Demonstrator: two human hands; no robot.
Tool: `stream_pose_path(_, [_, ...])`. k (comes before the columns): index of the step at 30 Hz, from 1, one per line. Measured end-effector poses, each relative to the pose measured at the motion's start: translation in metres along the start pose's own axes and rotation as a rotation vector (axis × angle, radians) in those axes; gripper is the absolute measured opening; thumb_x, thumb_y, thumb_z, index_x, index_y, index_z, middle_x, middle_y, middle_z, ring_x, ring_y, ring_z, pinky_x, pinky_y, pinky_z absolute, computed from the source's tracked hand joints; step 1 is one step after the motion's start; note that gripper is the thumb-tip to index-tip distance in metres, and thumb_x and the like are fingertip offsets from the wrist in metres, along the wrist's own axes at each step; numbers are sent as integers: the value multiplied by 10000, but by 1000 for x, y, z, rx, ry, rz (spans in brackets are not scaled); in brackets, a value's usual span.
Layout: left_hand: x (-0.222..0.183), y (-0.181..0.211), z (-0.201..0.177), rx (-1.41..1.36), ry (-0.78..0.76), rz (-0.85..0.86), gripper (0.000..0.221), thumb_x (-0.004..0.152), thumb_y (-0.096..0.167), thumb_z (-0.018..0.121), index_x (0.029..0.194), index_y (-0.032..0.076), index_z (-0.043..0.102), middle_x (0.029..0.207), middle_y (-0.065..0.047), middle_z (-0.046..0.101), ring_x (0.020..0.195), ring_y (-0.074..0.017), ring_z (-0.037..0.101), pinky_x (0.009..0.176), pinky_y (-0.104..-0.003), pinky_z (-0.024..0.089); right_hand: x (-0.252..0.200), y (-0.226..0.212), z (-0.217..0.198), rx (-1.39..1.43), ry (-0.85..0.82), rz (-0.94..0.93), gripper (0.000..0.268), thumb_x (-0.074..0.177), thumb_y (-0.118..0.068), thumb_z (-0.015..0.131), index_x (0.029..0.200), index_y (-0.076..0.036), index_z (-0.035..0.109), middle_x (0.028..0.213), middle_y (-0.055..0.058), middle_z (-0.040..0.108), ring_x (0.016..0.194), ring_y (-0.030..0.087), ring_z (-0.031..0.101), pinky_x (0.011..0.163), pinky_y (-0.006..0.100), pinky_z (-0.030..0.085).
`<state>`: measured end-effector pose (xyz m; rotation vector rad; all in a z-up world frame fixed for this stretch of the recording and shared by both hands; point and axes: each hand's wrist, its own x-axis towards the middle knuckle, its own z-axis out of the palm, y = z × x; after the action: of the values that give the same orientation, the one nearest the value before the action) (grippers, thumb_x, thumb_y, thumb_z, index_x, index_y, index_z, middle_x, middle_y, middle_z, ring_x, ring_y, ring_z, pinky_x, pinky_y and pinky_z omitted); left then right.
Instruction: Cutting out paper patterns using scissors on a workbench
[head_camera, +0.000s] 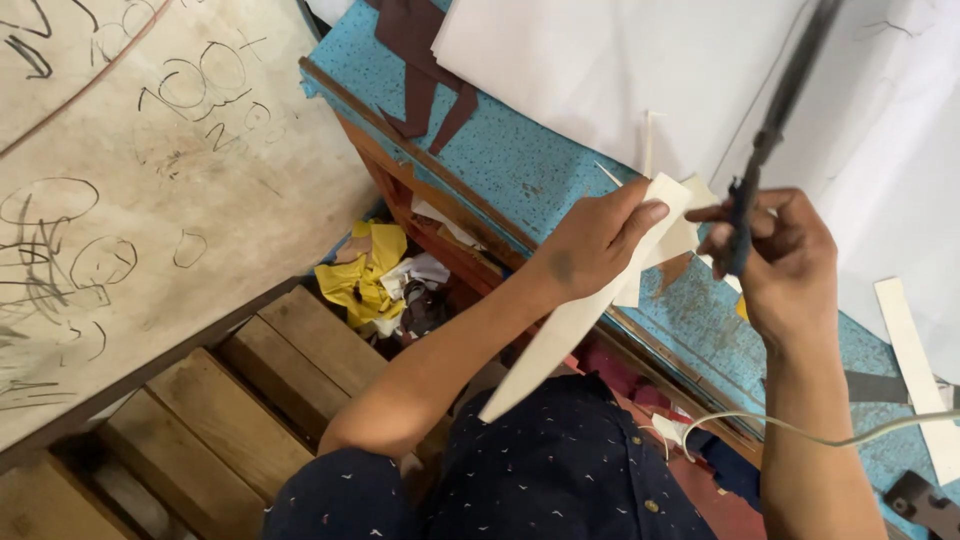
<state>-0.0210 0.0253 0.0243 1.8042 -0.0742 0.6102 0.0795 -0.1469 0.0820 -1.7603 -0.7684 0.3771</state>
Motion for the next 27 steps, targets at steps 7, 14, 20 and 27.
stream_pose_path(7, [-1,-18,-18,176,-310,17,491,979,588,476,973,98,474,732,-22,450,609,-156,395,583,-375,284,20,-6,17,-9,-59,-57,231,986,30,728,1021,-98,539,820,-24,489,780,65,514,729,202,473])
stream_pose_path(14, [-8,53,-110,248,-564,-762,204,1013,214,614,1176,114,682,1017,-24,766,858,-130,730,745,-236,628,34,24,-2,294,200,-145,301,1045,112,696,1020,-106,490,732,-77,291,652,107,515,503,244,464])
stream_pose_path(20, [-11,65,-164,339,-49,-464,144,895,265,796,993,163,772,943,-19,773,890,-211,748,822,-452,661,30,28,3,314,226,-86,237,1063,81,669,1068,-103,519,798,-87,365,673,91,525,523,228,477])
stream_pose_path(27, [6,18,-134,-223,712,-145,302,861,110,797,1118,58,647,781,-112,749,659,-209,764,652,-336,661,20,71,35,450,272,-91,337,1002,21,659,923,-179,399,991,34,528,741,107,532,592,241,498])
